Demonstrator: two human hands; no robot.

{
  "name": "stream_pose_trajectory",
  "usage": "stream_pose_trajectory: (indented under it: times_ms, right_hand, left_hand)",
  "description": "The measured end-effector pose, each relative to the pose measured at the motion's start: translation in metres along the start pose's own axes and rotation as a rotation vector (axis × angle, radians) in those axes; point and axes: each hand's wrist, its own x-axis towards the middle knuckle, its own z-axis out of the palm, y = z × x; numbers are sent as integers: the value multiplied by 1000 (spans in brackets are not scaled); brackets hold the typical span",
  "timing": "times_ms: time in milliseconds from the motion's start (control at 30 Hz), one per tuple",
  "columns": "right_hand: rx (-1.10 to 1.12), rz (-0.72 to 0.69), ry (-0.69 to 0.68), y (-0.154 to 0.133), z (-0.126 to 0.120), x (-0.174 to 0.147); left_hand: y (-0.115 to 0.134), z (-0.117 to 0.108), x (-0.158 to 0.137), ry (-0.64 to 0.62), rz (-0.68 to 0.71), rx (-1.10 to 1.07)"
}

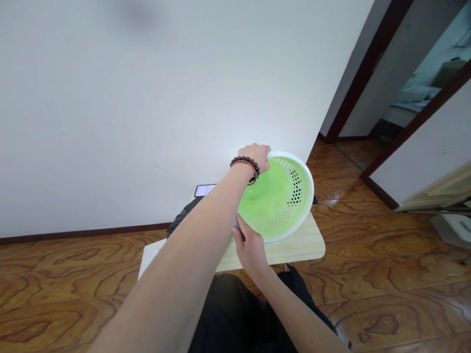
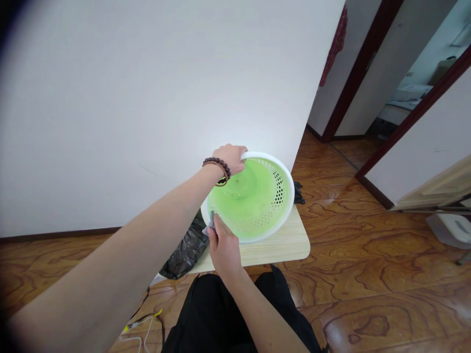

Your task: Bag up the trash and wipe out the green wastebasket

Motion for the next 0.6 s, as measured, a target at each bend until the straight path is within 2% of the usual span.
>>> stream_pose_trajectory:
  times_ms: [100, 200, 333, 600]
  right_hand:
    - [-70, -83, -75, 28, -12, -19]
    - [-209, -180, -143, 65, -36, -39]
    - [-389, -254, -206, 92, -59, -46]
    - [-598, -288, -260, 90, -34, -28]
  left_hand:
    - [-2, -1, -1, 2, -3, -11]
    - [-3, -1, -2, 12, -2, -15]
    - [-4, -1, 0, 39, 16, -14]
    - [-12, 1, -13, 69, -26, 3]
